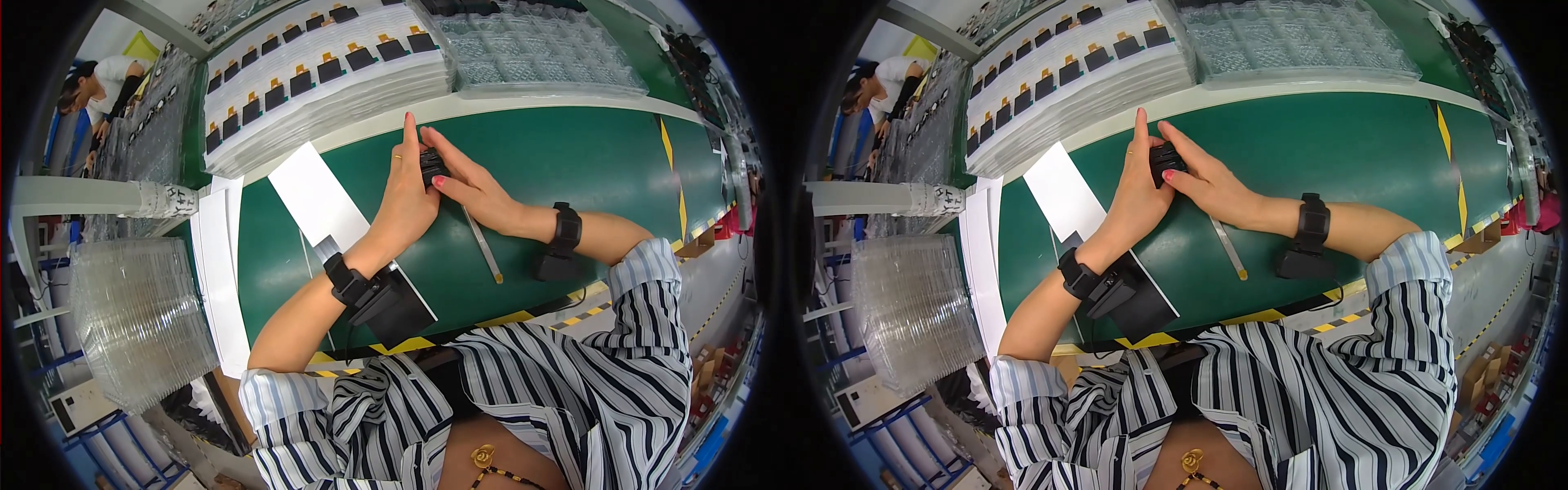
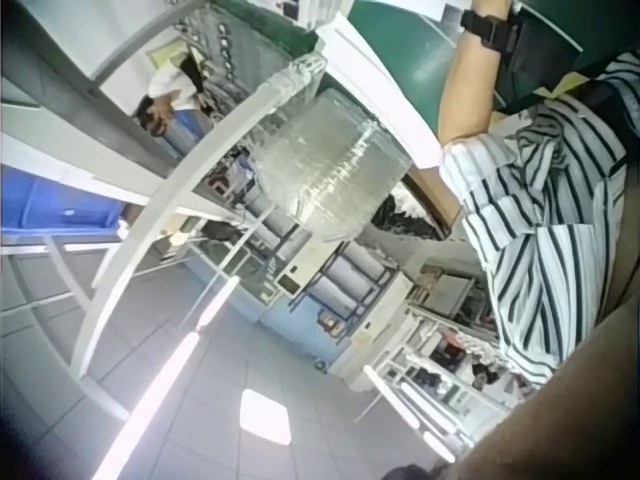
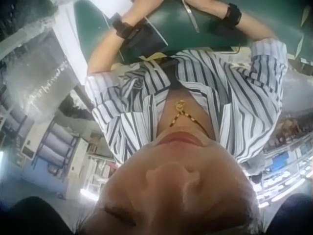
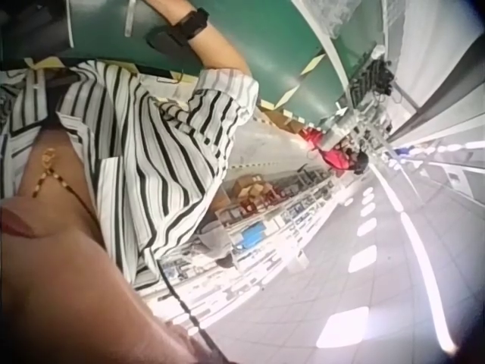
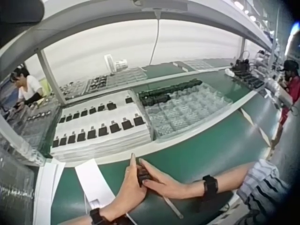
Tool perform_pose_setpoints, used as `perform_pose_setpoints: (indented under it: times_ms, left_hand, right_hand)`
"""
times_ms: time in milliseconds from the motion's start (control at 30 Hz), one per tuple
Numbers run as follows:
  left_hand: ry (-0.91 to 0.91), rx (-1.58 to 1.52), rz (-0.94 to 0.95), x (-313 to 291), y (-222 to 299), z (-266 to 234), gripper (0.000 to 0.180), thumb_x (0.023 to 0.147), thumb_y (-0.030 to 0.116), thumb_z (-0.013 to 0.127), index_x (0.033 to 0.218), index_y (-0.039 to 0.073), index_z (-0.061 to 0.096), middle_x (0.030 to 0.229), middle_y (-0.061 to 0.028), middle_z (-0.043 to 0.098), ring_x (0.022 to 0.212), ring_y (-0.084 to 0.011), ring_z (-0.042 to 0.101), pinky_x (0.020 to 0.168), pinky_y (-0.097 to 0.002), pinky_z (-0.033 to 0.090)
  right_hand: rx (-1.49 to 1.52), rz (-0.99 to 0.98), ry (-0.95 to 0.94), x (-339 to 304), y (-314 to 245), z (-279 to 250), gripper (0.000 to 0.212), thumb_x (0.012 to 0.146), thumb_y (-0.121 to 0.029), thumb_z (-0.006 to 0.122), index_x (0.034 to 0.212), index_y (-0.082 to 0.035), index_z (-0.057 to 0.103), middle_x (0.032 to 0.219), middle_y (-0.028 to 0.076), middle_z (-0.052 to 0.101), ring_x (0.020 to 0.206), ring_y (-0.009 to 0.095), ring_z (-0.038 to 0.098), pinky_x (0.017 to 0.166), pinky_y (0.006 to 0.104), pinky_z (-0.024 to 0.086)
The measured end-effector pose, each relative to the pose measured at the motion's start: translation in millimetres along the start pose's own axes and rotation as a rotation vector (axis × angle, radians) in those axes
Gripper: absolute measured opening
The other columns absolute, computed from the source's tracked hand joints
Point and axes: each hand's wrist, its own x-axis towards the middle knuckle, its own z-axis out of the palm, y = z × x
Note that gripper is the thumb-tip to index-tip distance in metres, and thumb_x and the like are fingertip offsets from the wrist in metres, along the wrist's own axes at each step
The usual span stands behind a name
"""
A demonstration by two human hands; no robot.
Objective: Assemble small electronic components by placing gold-colored parts into black plastic housings at a workstation.
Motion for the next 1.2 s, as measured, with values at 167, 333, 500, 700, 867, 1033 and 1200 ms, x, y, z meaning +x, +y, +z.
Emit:
perform_pose_setpoints:
  times_ms: [167,333,500,700,867,1033,1200]
  left_hand:
    - [0.026,0.075,0.048,-1,-4,-3,0.089,0.067,-0.015,0.049,0.139,0.005,0.0,0.109,-0.0214,0.04,0.096,-0.0338,0.047,0.083,-0.0366,0.042]
    - [-0.011,0.059,0.048,0,-5,-4,0.09,0.067,-0.015,0.049,0.139,0.005,-0.001,0.107,-0.0207,0.041,0.095,-0.0329,0.047,0.082,-0.0352,0.042]
    - [-0.024,0.019,-0.001,0,-3,-5,0.091,0.067,-0.015,0.048,0.139,0.004,-0.003,0.106,-0.0196,0.042,0.094,-0.0319,0.048,0.082,-0.034,0.042]
    - [-0.235,-0.261,-0.135,6,-6,-27,0.094,0.071,-0.005,0.059,0.139,0.005,-0.006,0.116,-0.0189,0.041,0.099,-0.0275,0.049,0.085,-0.0309,0.041]
    - [-0.361,-0.608,-0.489,18,9,-77,0.095,0.075,0.01,0.066,0.139,0.004,-0.004,0.123,-0.0193,0.04,0.106,-0.0233,0.048,0.087,-0.0302,0.041]
    - [-0.539,-0.767,-0.596,-3,15,-122,0.085,0.08,0.02,0.065,0.138,0.0,0.006,0.12,-0.0186,0.045,0.106,-0.0217,0.05,0.089,-0.0343,0.042]
    - [-0.47,-0.989,-0.548,-46,13,-155,0.068,0.083,0.017,0.059,0.134,-0.003,0.019,0.114,-0.0166,0.05,0.1,-0.023,0.055,0.09,-0.0393,0.044]
  right_hand:
    - [0.122,-0.012,-0.073,3,4,-2,0.069,0.079,0.003,0.051,0.137,-0.001,0.015,0.14,0.015,0.024,0.129,0.024,0.026,0.104,0.0306,0.024]
    - [-0.695,-0.123,-0.125,4,-18,-18,0.063,0.077,0.001,0.055,0.134,0.0,0.026,0.129,0.015,0.036,0.119,0.027,0.037,0.096,0.0317,0.034]
    - [-0.754,-0.129,-0.093,5,-16,-16,0.059,0.074,-0.002,0.059,0.128,0.0,0.034,0.115,0.014,0.042,0.106,0.028,0.045,0.086,0.0335,0.041]
    - [-0.792,-0.258,-0.155,9,-13,-20,0.051,0.07,-0.004,0.062,0.116,0.001,0.042,0.11,0.015,0.043,0.102,0.031,0.046,0.083,0.0352,0.042]
    - [-0.897,-0.548,-0.276,16,-35,-25,0.05,0.065,-0.002,0.065,0.111,-0.001,0.046,0.108,0.014,0.043,0.102,0.03,0.046,0.084,0.0366,0.043]
    - [-0.909,-0.961,-0.519,46,-57,-2,0.054,0.062,0.001,0.066,0.112,-0.002,0.048,0.109,0.013,0.045,0.1,0.031,0.048,0.087,0.0404,0.043]
    - [-0.805,-1.225,-0.749,86,-71,42,0.05,0.065,0.001,0.064,0.112,-0.002,0.048,0.111,0.013,0.046,0.101,0.03,0.049,0.088,0.0415,0.043]
